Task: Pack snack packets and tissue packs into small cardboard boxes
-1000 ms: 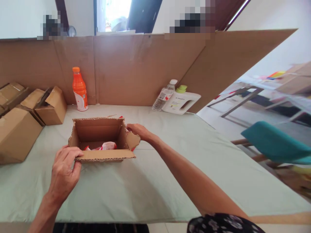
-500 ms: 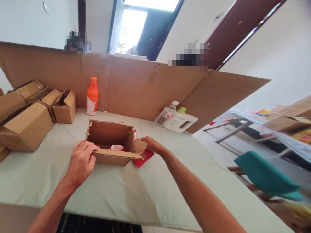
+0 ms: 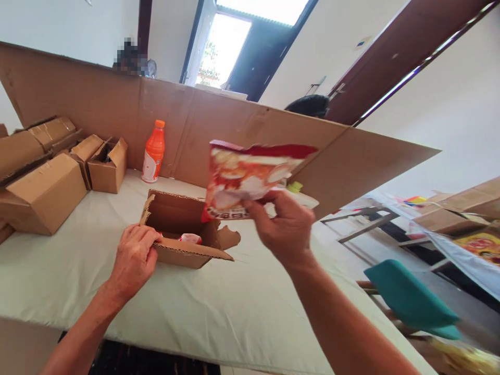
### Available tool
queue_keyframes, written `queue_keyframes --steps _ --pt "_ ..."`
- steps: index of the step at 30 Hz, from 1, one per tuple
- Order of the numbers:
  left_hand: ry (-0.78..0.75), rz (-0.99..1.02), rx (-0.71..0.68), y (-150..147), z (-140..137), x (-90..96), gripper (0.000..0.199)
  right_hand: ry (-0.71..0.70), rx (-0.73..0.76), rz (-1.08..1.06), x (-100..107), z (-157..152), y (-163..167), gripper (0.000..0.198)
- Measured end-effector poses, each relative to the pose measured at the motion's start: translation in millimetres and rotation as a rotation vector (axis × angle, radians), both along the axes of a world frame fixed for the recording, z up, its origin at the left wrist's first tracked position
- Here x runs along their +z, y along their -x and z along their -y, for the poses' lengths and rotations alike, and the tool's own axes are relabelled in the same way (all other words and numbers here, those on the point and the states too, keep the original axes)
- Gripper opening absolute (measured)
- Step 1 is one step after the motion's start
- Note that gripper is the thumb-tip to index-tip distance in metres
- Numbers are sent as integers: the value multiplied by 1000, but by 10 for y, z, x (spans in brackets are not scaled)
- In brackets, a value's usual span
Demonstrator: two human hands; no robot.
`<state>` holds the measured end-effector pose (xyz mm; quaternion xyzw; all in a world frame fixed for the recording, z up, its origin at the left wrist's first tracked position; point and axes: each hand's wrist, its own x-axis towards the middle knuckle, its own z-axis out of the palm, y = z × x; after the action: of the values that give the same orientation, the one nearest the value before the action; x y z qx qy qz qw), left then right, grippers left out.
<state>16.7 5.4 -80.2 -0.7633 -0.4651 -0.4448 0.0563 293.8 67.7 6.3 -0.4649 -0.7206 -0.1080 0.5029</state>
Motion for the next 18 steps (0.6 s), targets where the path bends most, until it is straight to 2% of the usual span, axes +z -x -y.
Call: queue_keyframes --steps 5,8,12,15,18 --pt "15 2 52 -17 37 -10 30 118 201 372 -237 -121 364 23" --pt "24 15 91 -35 47 -44 28 229 185 622 -295 -204 453 25" --pt "36 16 110 -53 49 -90 28 467 97 944 -283 -251 616 24" --pt "30 15 99 -48 39 -100 28 674 169 1067 -309 -317 759 23" --pt "22 11 81 -32 31 -95 27 792 264 1086 -335 -390 810 27"
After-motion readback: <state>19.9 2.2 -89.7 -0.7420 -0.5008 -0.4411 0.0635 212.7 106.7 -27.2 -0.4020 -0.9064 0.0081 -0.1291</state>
